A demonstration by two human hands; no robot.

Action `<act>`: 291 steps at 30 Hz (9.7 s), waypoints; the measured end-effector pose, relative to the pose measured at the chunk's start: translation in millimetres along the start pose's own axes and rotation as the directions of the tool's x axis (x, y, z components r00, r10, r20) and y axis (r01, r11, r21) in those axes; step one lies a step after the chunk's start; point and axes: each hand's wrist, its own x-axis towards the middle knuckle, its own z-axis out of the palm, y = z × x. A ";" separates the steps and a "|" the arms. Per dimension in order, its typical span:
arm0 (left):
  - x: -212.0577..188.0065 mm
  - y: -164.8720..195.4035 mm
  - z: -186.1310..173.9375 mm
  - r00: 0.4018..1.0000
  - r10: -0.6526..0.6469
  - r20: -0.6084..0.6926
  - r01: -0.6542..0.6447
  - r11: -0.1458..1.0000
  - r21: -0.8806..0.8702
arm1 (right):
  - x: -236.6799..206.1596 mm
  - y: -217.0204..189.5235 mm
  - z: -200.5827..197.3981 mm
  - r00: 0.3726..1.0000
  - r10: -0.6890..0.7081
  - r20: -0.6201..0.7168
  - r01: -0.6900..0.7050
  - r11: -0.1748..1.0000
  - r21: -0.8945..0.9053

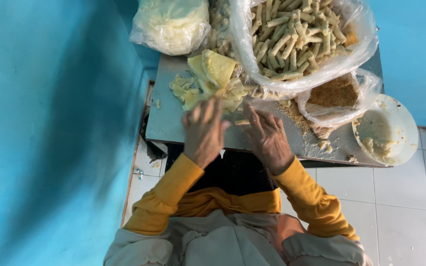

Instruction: The person sits at a small metal table and tears flat dough sheets by hand into small triangular pieces, placing the torn pieces onto the table and into a large plastic bag filled with similar dough pieces. They repeatedly pick up new sheets, tear them into smaller portions, and set the finished pieces aside with the pile.

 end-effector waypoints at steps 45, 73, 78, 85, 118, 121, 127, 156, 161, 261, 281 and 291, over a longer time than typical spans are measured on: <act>-24.2 5.6 6.0 0.933 0.352 -0.075 -0.358 0.927 -0.110 | -29.7 2.3 -47.7 0.993 0.079 0.088 -0.108 0.904 0.413; -3.1 -26.2 -33.8 0.971 0.066 -0.229 -0.011 0.972 0.236 | -11.8 36.4 -49.0 0.943 0.224 -0.246 0.034 0.670 0.742; -6.6 -32.3 -53.1 0.972 0.008 -0.235 0.075 0.937 0.341 | -16.0 4.0 -20.7 0.967 -0.220 -0.129 0.248 0.928 0.278; -29.5 1.4 -27.4 0.915 0.402 -0.026 -0.402 0.906 -0.131 | -36.4 18.8 -27.0 0.897 0.238 0.371 -0.429 0.277 0.860; -37.2 -16.7 -9.0 0.818 0.562 -0.123 -0.575 0.808 -0.130 | 4.1 -19.6 -28.9 0.893 -0.281 0.353 0.369 0.904 -0.214; -36.1 -17.1 -9.4 0.813 0.565 -0.142 -0.582 0.802 -0.136 | -2.2 -12.7 -27.0 0.901 -0.272 0.339 0.368 0.892 -0.263; -36.8 -19.1 -6.5 0.815 0.553 -0.171 -0.578 0.793 -0.192 | -17.1 22.3 -27.4 0.977 -0.155 0.149 0.130 0.977 0.167; -41.1 -14.7 -9.8 0.847 0.509 -0.151 -0.531 0.815 -0.233 | -50.2 22.6 -14.3 0.928 -0.052 0.368 -0.351 -0.452 0.820; -38.6 -13.3 -8.8 0.840 0.519 -0.158 -0.542 0.809 -0.227 | -73.4 23.3 -26.1 0.958 0.217 0.190 -0.287 0.653 0.701; -62.4 -11.8 0.0 0.837 0.485 -0.253 -0.464 0.874 0.141 | -29.4 -16.8 -12.9 0.985 0.159 -0.072 -0.129 0.938 0.321; -76.6 -4.3 12.9 0.861 0.470 -0.194 -0.456 0.883 0.115 | -14.6 -32.6 -24.3 0.999 0.031 -0.017 -0.027 0.974 0.223; -69.5 -2.1 7.5 0.853 0.470 -0.225 -0.460 0.882 0.100 | -18.7 -38.5 -31.3 0.984 0.124 0.129 -0.168 0.885 0.434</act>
